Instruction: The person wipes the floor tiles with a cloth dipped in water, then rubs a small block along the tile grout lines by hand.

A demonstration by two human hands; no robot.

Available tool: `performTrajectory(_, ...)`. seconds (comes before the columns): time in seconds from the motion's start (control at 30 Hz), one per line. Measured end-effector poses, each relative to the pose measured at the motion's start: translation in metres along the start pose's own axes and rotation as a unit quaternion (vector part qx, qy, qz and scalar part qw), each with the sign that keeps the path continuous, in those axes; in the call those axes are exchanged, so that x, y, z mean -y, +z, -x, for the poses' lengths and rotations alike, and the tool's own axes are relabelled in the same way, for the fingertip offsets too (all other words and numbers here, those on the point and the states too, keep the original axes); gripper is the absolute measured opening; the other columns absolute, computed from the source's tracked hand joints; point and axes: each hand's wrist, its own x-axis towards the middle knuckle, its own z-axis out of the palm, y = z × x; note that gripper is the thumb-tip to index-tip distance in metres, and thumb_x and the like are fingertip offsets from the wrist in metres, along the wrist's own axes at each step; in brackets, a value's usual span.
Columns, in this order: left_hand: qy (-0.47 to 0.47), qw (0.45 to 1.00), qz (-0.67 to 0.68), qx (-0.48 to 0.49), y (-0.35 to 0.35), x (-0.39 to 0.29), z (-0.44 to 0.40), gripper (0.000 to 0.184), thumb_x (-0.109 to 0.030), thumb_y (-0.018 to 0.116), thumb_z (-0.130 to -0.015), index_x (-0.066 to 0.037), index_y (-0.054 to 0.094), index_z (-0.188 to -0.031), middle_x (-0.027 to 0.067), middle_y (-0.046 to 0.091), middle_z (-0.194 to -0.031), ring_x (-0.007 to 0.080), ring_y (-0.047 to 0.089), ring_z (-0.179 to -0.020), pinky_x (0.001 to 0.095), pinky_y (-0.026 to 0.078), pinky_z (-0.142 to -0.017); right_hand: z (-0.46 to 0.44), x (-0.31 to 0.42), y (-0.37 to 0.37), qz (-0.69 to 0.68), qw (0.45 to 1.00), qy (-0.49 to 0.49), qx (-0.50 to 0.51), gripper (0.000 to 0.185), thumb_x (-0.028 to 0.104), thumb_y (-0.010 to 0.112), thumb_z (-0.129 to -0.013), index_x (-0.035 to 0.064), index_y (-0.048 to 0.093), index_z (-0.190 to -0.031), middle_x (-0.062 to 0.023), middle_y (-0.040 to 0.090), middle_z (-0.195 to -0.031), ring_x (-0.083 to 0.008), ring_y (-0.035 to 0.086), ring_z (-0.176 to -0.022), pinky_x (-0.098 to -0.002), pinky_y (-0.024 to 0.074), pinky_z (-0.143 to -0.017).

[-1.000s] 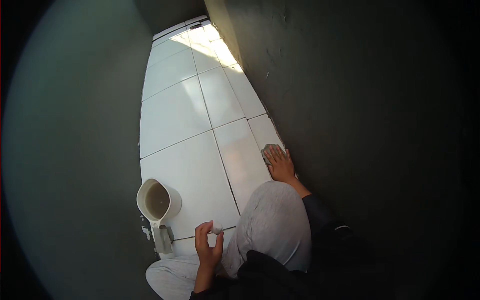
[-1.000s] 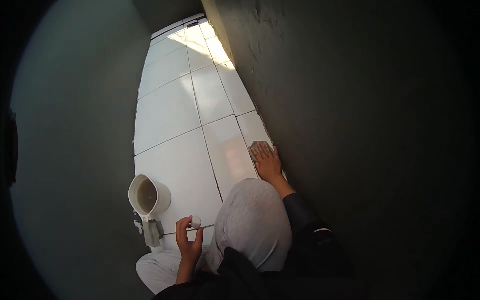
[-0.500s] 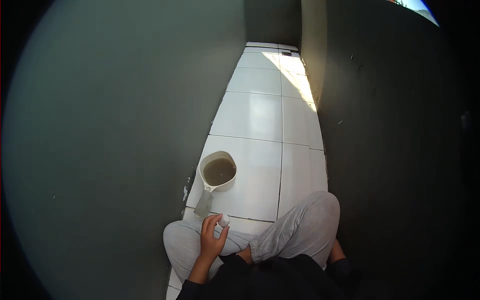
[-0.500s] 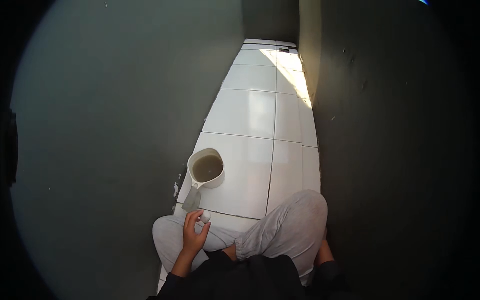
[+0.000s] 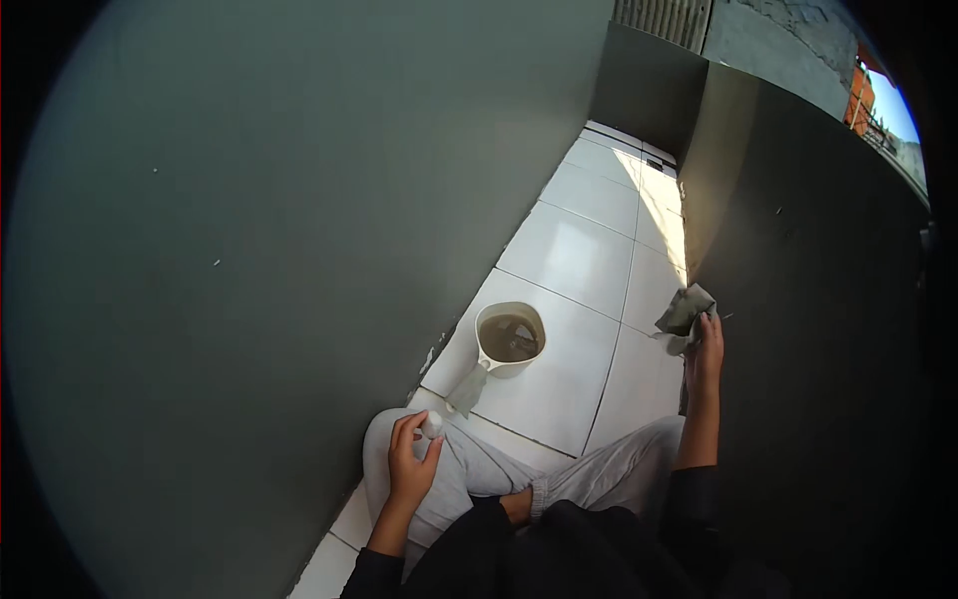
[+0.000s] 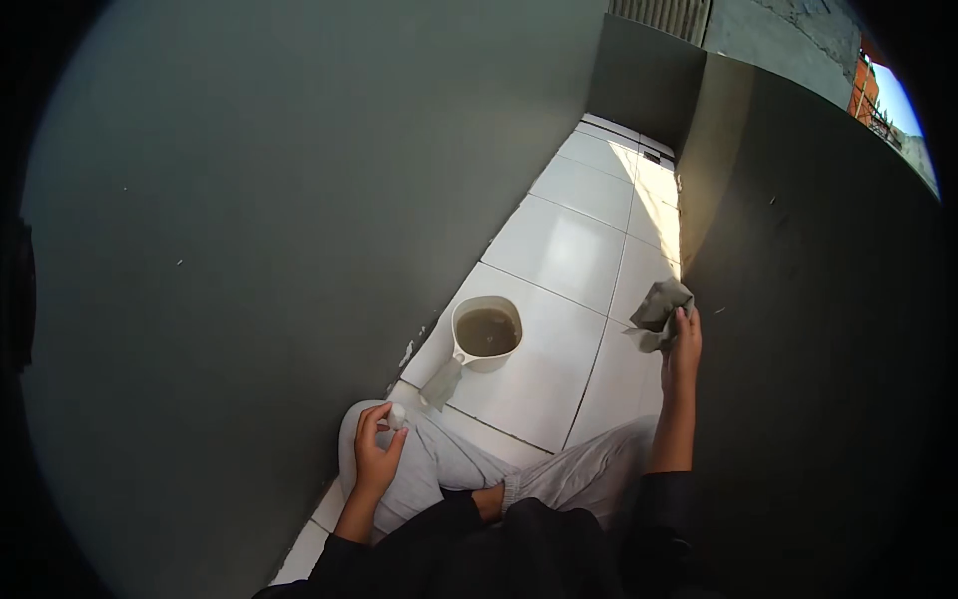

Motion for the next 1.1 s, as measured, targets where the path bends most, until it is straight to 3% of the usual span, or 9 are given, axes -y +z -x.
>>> performTrajectory(0.07, -0.006, 1.0, 0.008, -0.007, 0.0, 0.002, -0.004, 0.045, -0.002, 0.07, -0.076, -0.004, 0.055, -0.119, 0.0115, 0.057, -0.11, 0.0255, 0.056, -0.1, 0.0335, 0.047, -0.078, 0.006, -0.028, 0.03, -0.15, 0.986, 0.061, 0.034, 0.032, 0.023, 0.047, -0.097, 0.0038, 0.054, -0.121, -0.006, 0.06, -0.113, -0.0202, 0.058, -0.104, -0.036, 0.0457, -0.092)
performTrajectory(0.2, -0.021, 1.0, 0.006, 0.017, 0.0, 0.007, -0.019, 0.048, -0.005, 0.072, -0.075, -0.005, 0.055, -0.12, 0.0109, 0.058, -0.108, 0.0246, 0.057, -0.099, 0.0341, 0.046, -0.079, 0.041, -0.091, 0.069, -0.428, 0.861, 0.211, 0.175, 0.038, 0.03, 0.044, -0.093, 0.0045, 0.056, -0.119, -0.011, 0.059, -0.122, -0.0278, 0.059, -0.107, -0.0419, 0.0471, -0.093)
performTrajectory(0.33, 0.023, 0.999, -0.008, 0.046, 0.002, 0.004, -0.049, 0.055, -0.009, 0.073, -0.076, -0.002, 0.05, -0.125, 0.0118, 0.059, -0.103, 0.0255, 0.057, -0.096, 0.0375, 0.046, -0.081, 0.105, -0.129, 0.127, -0.363, 0.859, 0.355, 0.063, 0.055, 0.046, 0.044, -0.094, 0.0021, 0.051, -0.128, -0.0157, 0.058, -0.123, -0.0311, 0.059, -0.108, -0.0436, 0.0479, -0.093)
performTrajectory(0.4, 0.034, 0.997, -0.006, 0.073, 0.001, -0.006, -0.066, 0.056, -0.01, 0.073, -0.076, 0.0, 0.048, -0.126, 0.012, 0.061, -0.099, 0.0261, 0.059, -0.093, 0.0389, 0.046, -0.083, 0.136, -0.135, 0.152, -0.286, 0.871, 0.386, 0.106, 0.064, 0.053, 0.043, -0.094, 0.0006, 0.048, -0.131, -0.0162, 0.057, -0.125, -0.0304, 0.058, -0.111, -0.0428, 0.0469, -0.096)
performTrajectory(0.47, 0.048, 0.993, -0.004, 0.106, 0.001, -0.009, -0.083, 0.056, -0.011, 0.073, -0.077, 0.0, 0.048, -0.126, 0.0122, 0.063, -0.098, 0.0266, 0.06, -0.092, 0.0389, 0.046, -0.085, 0.152, -0.146, 0.164, -0.209, 0.873, 0.42, 0.133, 0.056, 0.046, 0.044, -0.096, 0.0037, 0.045, -0.134, -0.0138, 0.056, -0.127, -0.0259, 0.059, -0.111, -0.0387, 0.0482, -0.094)
performTrajectory(0.73, 0.069, 0.98, 0.042, 0.184, 0.007, -0.029, -0.134, 0.054, -0.012, 0.072, -0.079, -0.001, 0.049, -0.126, 0.0115, 0.064, -0.1, 0.0259, 0.061, -0.094, 0.0386, 0.046, -0.085, 0.14, -0.086, 0.185, -0.105, 0.94, 0.297, 0.129, 0.042, 0.031, 0.049, -0.098, 0.0054, 0.042, -0.13, -0.0076, 0.057, -0.114, -0.0164, 0.059, -0.101, -0.0308, 0.0505, -0.085)
performTrajectory(0.87, 0.067, 0.985, 0.039, 0.152, -0.001, -0.028, -0.135, 0.054, -0.012, 0.072, -0.078, -0.002, 0.049, -0.126, 0.0103, 0.065, -0.099, 0.0252, 0.061, -0.096, 0.0386, 0.047, -0.083, 0.136, -0.073, 0.222, 0.086, 0.928, 0.262, 0.25, 0.055, 0.039, 0.057, -0.094, 0.0048, 0.038, -0.132, -0.0079, 0.053, -0.115, -0.0149, 0.051, -0.107, -0.0291, 0.0439, -0.088)
performTrajectory(0.93, 0.078, 0.99, 0.036, 0.114, -0.002, -0.021, -0.134, 0.056, -0.011, 0.073, -0.076, -0.002, 0.05, -0.126, 0.0093, 0.065, -0.099, 0.0258, 0.06, -0.095, 0.0382, 0.046, -0.081, 0.14, -0.081, 0.239, 0.064, 0.913, 0.241, 0.324, 0.06, 0.038, 0.063, -0.091, 0.0056, 0.037, -0.134, -0.0078, 0.052, -0.118, -0.0155, 0.049, -0.111, -0.0293, 0.0406, -0.094)
performTrajectory(1.1, 0.117, 0.987, -0.087, 0.059, -0.017, -0.036, -0.122, 0.059, -0.009, 0.075, -0.072, -0.003, 0.051, -0.126, 0.0079, 0.066, -0.098, 0.0266, 0.061, -0.095, 0.0398, 0.045, -0.088, 0.152, -0.094, 0.243, -0.021, 0.894, 0.294, 0.338, 0.053, 0.036, 0.06, -0.093, 0.0061, 0.039, -0.133, -0.0064, 0.052, -0.118, -0.0135, 0.049, -0.11, -0.0282, 0.0422, -0.092)
